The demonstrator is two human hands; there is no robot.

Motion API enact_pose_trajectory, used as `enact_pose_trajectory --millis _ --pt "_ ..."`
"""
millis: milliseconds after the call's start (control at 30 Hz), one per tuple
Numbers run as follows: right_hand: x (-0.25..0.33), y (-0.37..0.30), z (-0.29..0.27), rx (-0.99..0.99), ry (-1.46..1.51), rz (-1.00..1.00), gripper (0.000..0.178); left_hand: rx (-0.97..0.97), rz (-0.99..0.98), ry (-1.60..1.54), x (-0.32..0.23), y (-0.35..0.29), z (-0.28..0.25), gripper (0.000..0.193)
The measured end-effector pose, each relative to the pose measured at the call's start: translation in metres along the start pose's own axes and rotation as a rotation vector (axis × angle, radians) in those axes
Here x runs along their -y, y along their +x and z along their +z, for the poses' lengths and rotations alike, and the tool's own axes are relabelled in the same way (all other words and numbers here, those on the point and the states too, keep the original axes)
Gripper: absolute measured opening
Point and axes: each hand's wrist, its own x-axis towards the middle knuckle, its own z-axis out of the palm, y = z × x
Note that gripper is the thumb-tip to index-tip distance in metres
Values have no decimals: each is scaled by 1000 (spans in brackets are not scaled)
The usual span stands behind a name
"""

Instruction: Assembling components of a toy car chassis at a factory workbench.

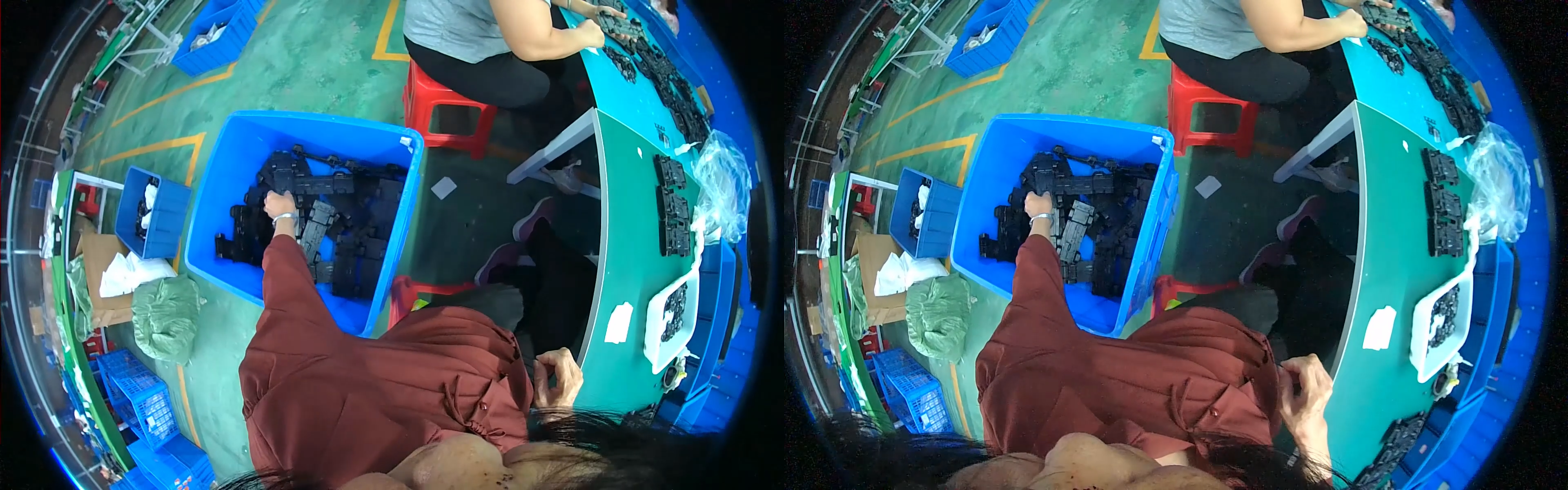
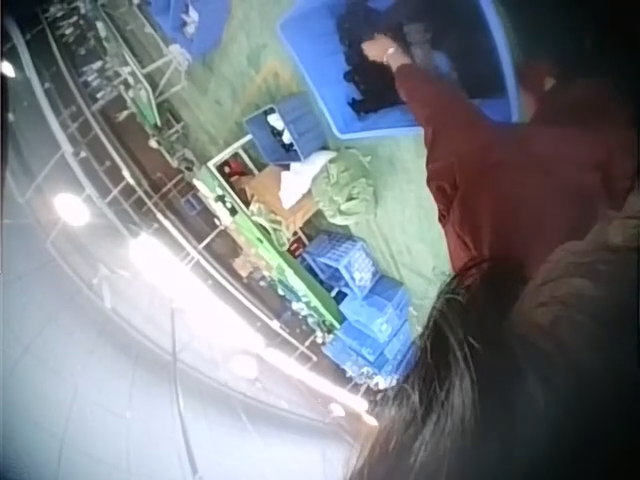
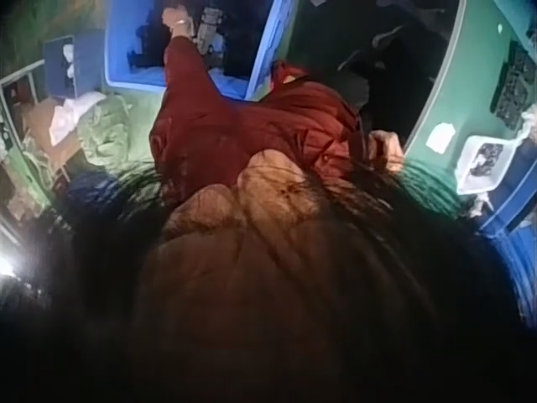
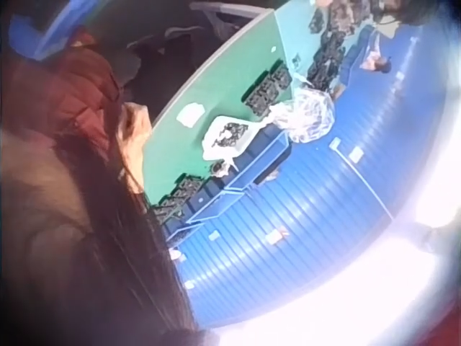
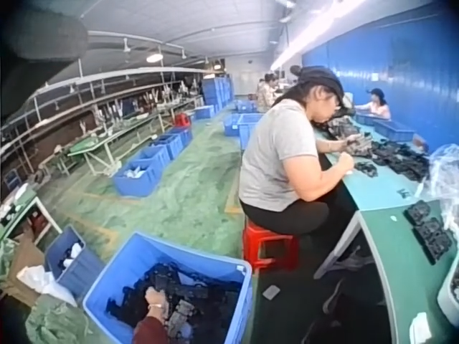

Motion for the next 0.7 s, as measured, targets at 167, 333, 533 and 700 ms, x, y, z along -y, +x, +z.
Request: enact_pose_trajectory --millis 167,333,533,700 --pt "4 10 6 1 -12 -44 14 7 117 222 1 6 6 35" --pt "11 13 5 20 -12 -67 14 -118 13 68 9 18 15 19" --pt "10 16 -2 17 -7 -118 14 30 -163 -783 55 22 3 17" --pt "13 13 -7 90 -28 -49 22 385 -482 -1513 23 -24 -40 13"
